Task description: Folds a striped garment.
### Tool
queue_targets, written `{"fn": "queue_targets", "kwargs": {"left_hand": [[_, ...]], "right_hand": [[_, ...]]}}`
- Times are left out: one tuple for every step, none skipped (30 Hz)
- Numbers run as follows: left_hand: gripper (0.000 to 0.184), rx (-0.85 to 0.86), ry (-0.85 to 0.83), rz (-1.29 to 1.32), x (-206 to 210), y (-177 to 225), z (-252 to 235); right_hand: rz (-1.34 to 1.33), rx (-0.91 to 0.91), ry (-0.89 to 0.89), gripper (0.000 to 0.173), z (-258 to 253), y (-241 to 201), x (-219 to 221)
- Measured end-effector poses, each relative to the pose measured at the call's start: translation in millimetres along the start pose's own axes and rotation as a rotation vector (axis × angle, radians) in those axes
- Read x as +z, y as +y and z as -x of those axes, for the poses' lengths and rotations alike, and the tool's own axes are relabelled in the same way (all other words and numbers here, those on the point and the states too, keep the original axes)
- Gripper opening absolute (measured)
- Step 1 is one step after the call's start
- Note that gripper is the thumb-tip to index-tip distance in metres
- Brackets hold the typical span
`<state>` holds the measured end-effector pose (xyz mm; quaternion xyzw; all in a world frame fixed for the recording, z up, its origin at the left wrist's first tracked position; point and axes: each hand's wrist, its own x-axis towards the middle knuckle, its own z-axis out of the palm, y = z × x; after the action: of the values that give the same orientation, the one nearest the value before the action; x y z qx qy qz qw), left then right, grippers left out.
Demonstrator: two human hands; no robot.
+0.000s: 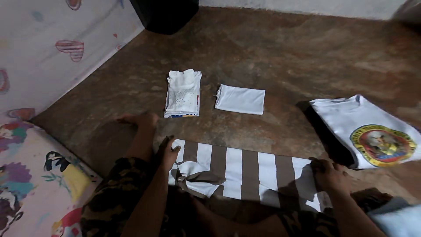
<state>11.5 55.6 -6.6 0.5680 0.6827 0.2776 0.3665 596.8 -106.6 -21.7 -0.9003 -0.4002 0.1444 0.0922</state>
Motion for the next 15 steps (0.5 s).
{"fn": "queue_targets", "kwargs": {"left_hand": [[0.041, -0.004, 0.011, -0.079, 1.0, -0.6, 2.1], [0.037, -0.011, 0.038, -0.212, 2.0, -2.2, 3.0], [0.036, -0.018, 0.062, -0.342, 3.9, -3.6, 4.3], [0.037, -0.027, 0.074, -0.454, 6.9, -4.7, 6.4], [0.038, -0.036, 0.080, -0.556, 11.0, -5.7, 8.9], [0.040, -0.051, 0.089, -0.648, 15.4, -4.9, 11.7], [0.043, -0.075, 0.102, -0.721, 19.2, -2.3, 14.2], [0.045, -0.091, 0.120, -0.766, 22.1, 0.6, 16.1], [0.046, -0.075, 0.144, -0.781, 23.8, 2.8, 17.8], [0.046, -0.009, 0.174, -0.775, 24.8, 4.8, 19.4], [0.044, 0.090, 0.188, -0.770, 25.8, 7.6, 20.6], [0.043, 0.184, 0.162, -0.765, 27.2, 12.0, 21.5], [0.043, 0.258, 0.095, -0.759, 29.4, 17.7, 22.3], [0.044, 0.326, 0.011, -0.758, 32.9, 21.7, 23.0], [0.047, 0.372, -0.081, -0.777, 37.4, 22.3, 23.1]], "right_hand": [[0.003, -0.001, -0.002, 0.043, 0.1, 0.0, -0.2], [0.007, -0.003, 0.000, 0.043, 0.0, 0.1, -0.3], [0.011, -0.005, 0.002, 0.043, -0.2, 0.4, 0.1], [0.012, -0.007, 0.003, 0.043, -0.2, 0.4, 0.2], [0.015, -0.006, 0.001, 0.043, -0.3, 0.6, 0.0], [0.018, 0.001, -0.005, 0.042, -0.7, 0.4, -0.3], [0.019, 0.006, -0.007, 0.042, -1.0, 0.2, -0.3], [0.017, 0.011, -0.008, 0.042, -0.9, -0.1, -0.3], [0.013, 0.014, -0.007, 0.042, -0.6, -0.4, -0.4], [0.005, 0.015, -0.008, 0.042, 0.2, -1.4, -1.1], [-0.001, 0.014, -0.009, 0.042, 2.0, -3.3, -2.9], [-0.002, 0.015, -0.012, 0.043, 4.0, -5.4, -5.1], [-0.004, 0.020, -0.015, 0.043, 5.0, -6.6, -6.0], [-0.005, 0.027, -0.020, 0.044, 5.7, -7.6, -6.9], [0.001, 0.031, -0.020, 0.044, 6.5, -9.0, -8.0]]}}
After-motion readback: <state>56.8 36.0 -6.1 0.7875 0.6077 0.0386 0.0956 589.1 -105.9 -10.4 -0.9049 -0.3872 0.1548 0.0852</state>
